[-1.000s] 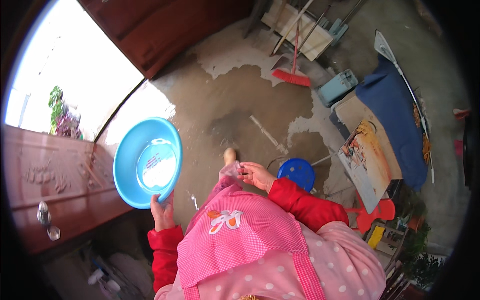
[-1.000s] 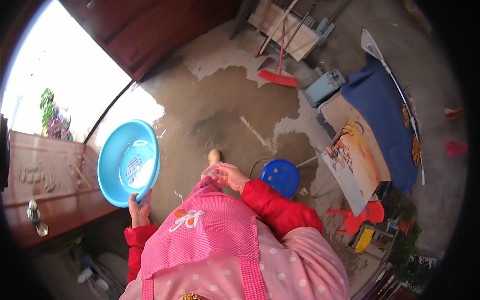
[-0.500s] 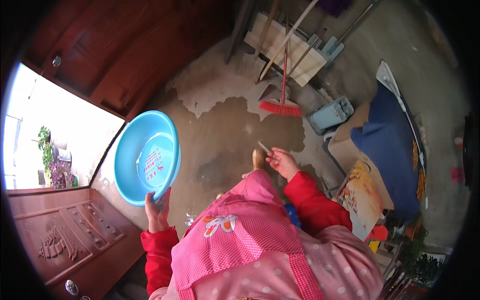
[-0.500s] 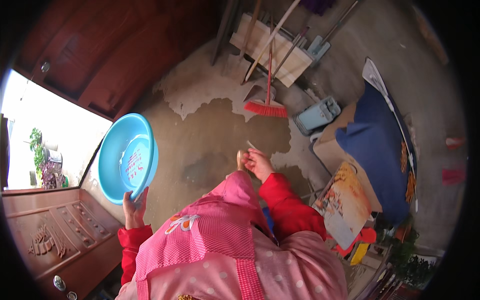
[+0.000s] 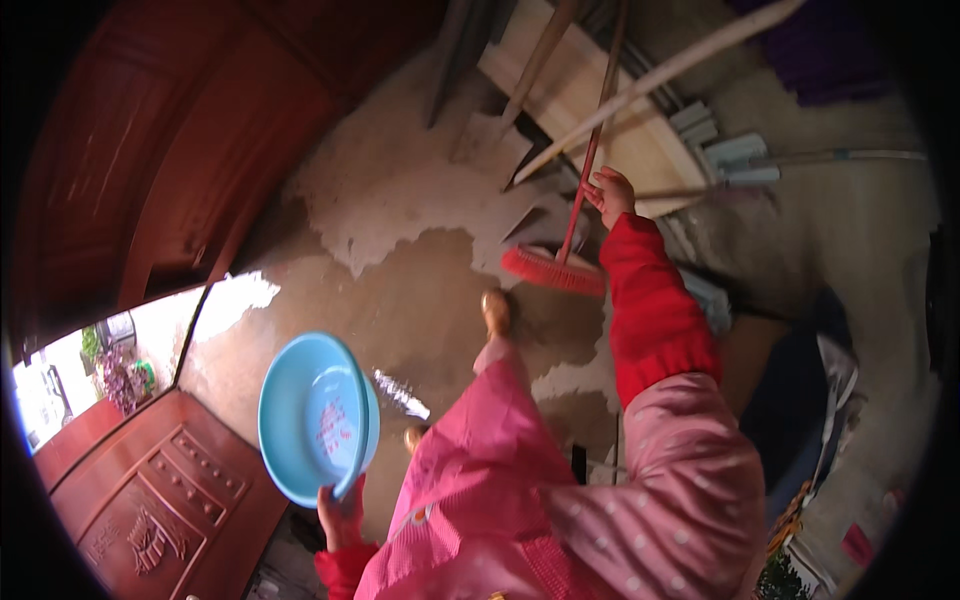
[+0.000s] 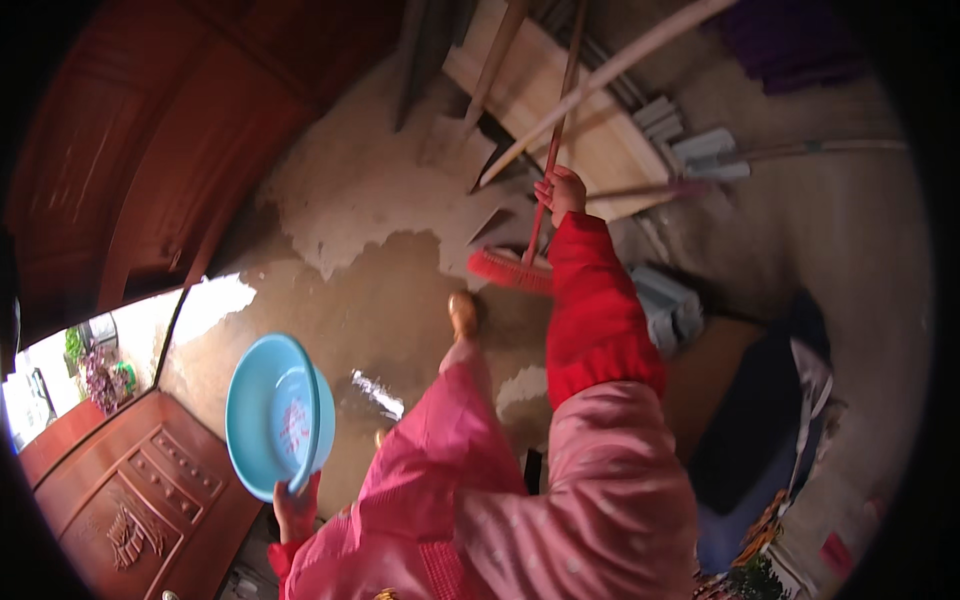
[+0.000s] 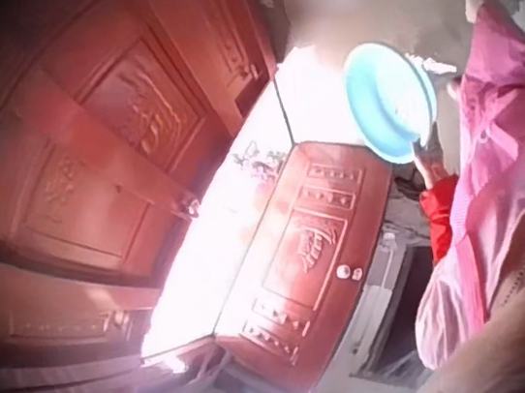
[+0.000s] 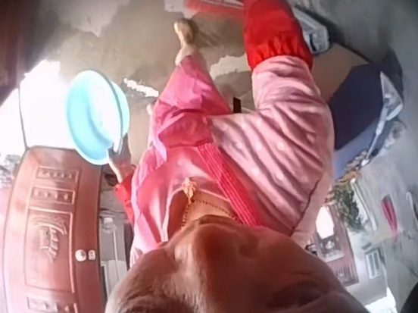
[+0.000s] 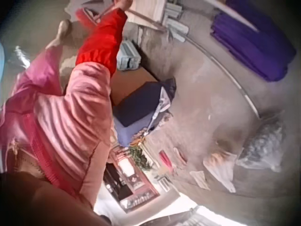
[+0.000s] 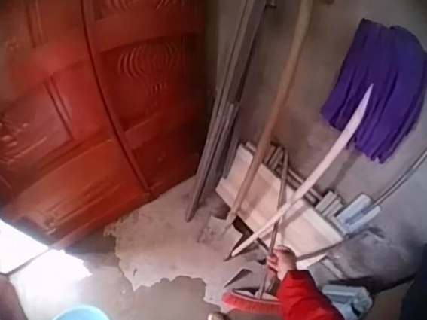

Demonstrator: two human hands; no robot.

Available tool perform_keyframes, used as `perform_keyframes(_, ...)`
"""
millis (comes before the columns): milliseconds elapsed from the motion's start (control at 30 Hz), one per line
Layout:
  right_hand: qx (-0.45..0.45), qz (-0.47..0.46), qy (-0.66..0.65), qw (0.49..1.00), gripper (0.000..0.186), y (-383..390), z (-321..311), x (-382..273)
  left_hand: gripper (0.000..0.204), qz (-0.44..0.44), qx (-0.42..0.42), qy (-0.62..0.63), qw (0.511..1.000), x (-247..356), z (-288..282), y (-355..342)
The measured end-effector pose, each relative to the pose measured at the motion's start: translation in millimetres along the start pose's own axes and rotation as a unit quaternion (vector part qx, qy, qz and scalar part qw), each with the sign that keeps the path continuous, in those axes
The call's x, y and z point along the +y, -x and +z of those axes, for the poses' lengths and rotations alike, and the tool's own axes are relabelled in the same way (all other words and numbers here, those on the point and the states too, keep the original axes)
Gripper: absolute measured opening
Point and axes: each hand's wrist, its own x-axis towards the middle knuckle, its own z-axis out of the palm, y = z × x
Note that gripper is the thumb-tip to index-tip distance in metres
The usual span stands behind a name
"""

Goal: The person washes a dark piece of clothing by hand in a yellow basin filled with water. They scrub the item, rinse it, and wring it out. The person also carries a blue basin of water across the courtyard and pours it onto the ground, then uses a squeegee to push water toward a drain.

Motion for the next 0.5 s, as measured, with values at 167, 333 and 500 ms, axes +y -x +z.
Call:
perform_keyframes(167,0.216,-0.265,0.243,0.908,0.049,-210,-50,10,0.049,0.025,-0.017,-0.109,0.994,-35,76,-19)
perform_keyframes(333,0.145,-0.210,0.457,0.852,0.055,-266,-14,24,0.044,0.041,0.064,-0.142,0.987,-64,117,-8)
perform_keyframes(500,0.101,-0.227,0.605,0.756,0.046,-302,-31,26,0.031,0.005,0.128,-0.195,0.972,-75,130,-28)
